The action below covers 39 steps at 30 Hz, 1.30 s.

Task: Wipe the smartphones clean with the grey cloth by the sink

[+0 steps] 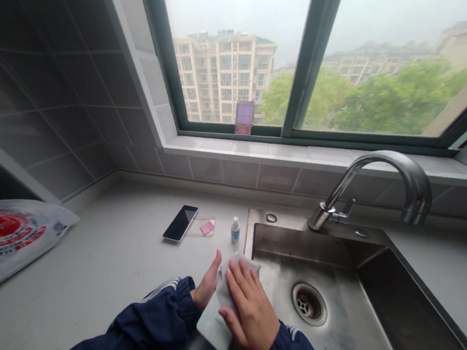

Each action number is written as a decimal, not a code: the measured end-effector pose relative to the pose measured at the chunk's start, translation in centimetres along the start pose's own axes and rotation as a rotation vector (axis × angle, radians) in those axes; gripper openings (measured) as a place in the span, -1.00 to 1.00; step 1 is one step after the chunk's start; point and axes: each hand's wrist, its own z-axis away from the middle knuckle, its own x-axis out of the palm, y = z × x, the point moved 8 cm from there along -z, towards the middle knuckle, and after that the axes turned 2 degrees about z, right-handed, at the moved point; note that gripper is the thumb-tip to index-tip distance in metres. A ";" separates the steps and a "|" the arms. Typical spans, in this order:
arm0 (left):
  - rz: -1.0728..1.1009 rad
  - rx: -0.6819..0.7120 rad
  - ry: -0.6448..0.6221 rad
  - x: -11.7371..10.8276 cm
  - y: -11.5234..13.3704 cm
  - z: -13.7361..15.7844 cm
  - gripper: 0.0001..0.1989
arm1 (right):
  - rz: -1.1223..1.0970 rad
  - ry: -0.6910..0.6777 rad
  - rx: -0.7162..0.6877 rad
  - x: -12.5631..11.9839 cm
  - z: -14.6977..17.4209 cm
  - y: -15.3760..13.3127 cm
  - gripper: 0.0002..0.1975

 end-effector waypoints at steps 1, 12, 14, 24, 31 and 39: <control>0.000 -0.015 0.017 -0.2 -0.1 0.0 -0.17 | -0.014 -0.017 -0.037 0.0 0.0 -0.4 -0.32; -0.002 0.048 -0.043 0.6 0.2 -0.2 -0.25 | 0.029 0.023 0.078 -0.2 0.0 1.1 -0.35; -0.009 0.051 -0.039 0.6 0.3 -0.1 -0.25 | 0.031 0.031 0.082 -0.3 0.0 0.9 -0.34; -0.075 -0.014 -0.043 0.7 0.0 0.2 -0.19 | 0.028 0.006 0.022 -0.3 -0.1 0.7 -0.33; -0.076 -0.002 -0.072 0.8 0.0 0.1 -0.18 | 0.052 0.040 0.043 -0.2 0.1 0.7 -0.32; -0.049 0.008 -0.093 0.9 -0.1 0.3 -0.17 | 0.065 0.084 -0.041 -1.3 0.0 -0.3 -0.39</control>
